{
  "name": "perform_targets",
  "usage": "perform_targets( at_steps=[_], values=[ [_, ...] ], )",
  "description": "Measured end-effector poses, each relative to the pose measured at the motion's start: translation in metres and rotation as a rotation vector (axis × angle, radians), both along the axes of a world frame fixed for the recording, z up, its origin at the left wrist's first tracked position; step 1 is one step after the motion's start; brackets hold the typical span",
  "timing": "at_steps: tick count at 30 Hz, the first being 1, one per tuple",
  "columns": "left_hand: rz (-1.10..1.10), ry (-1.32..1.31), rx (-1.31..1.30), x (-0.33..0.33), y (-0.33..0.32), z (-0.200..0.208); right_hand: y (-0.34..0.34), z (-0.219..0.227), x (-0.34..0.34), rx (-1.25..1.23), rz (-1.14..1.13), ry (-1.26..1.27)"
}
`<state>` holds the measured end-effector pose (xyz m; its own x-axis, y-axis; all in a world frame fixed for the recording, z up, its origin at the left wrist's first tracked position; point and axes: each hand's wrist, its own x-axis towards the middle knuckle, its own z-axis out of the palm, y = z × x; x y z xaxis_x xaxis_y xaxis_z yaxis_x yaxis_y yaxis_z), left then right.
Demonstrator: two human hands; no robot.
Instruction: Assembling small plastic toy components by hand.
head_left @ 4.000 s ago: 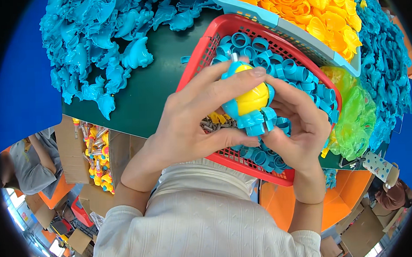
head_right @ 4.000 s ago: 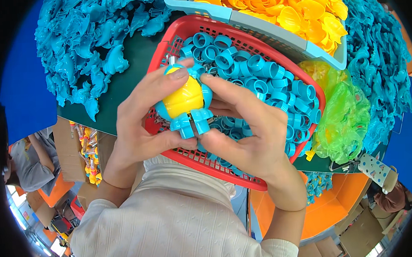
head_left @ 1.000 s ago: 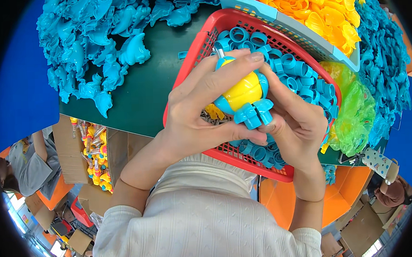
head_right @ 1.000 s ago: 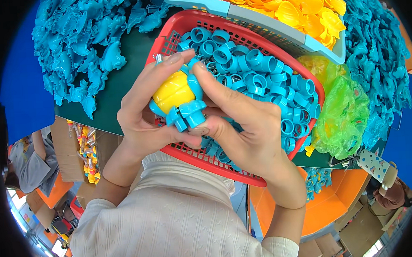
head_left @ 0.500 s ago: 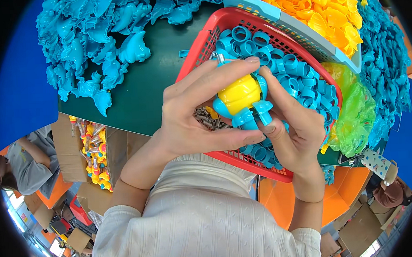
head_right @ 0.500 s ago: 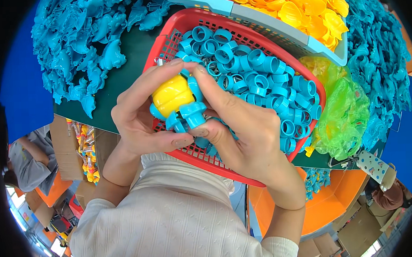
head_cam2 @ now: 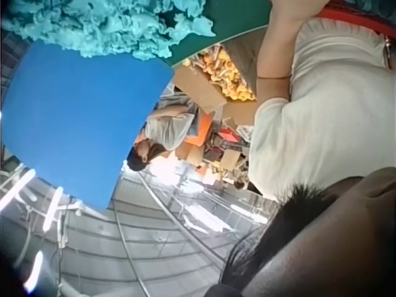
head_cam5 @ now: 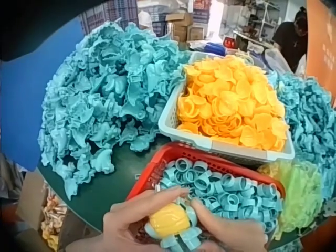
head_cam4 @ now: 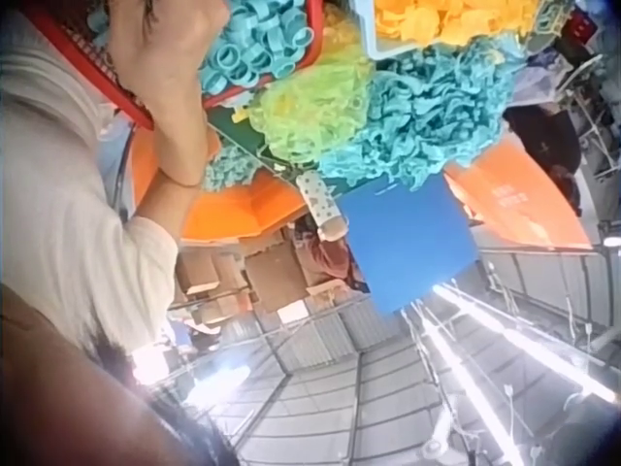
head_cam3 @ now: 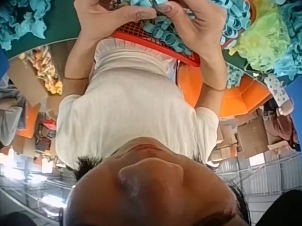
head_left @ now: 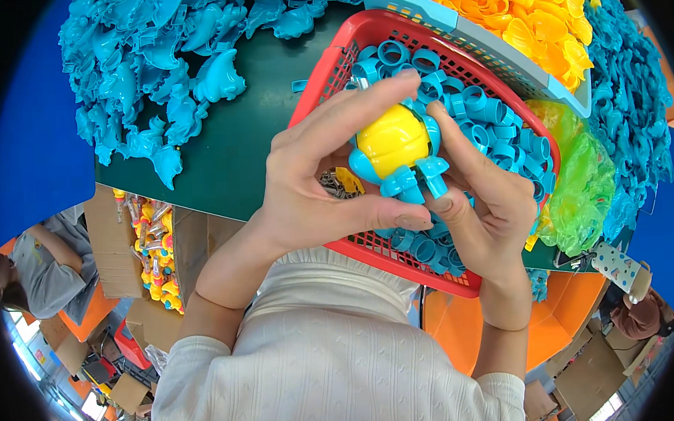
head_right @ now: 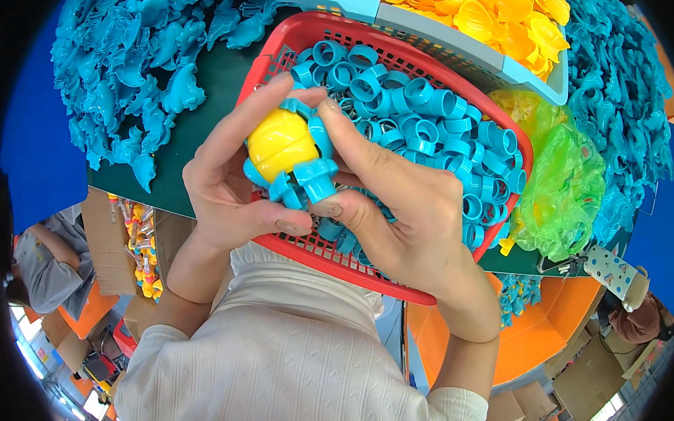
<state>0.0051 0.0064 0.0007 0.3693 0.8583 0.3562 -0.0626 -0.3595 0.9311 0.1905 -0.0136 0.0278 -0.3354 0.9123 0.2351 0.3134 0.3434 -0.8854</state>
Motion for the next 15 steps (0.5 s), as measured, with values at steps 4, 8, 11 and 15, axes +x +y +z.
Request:
perform_targets(
  at_steps=[4,8,11,15],
  values=[
    [0.051,-0.153,-0.145,0.004,-0.007,0.001,0.0,-0.001,-0.002,0.005,0.002,0.048],
    [0.113,-0.088,-0.035,0.004,-0.006,0.001,-0.001,-0.002,-0.001,0.021,0.014,-0.007],
    [0.037,0.045,0.079,0.0,0.001,-0.001,-0.001,-0.004,0.0,0.039,0.002,0.008],
    [0.018,0.062,0.156,-0.001,0.005,-0.001,-0.002,-0.007,-0.001,-0.007,-0.02,0.103]
  ],
)
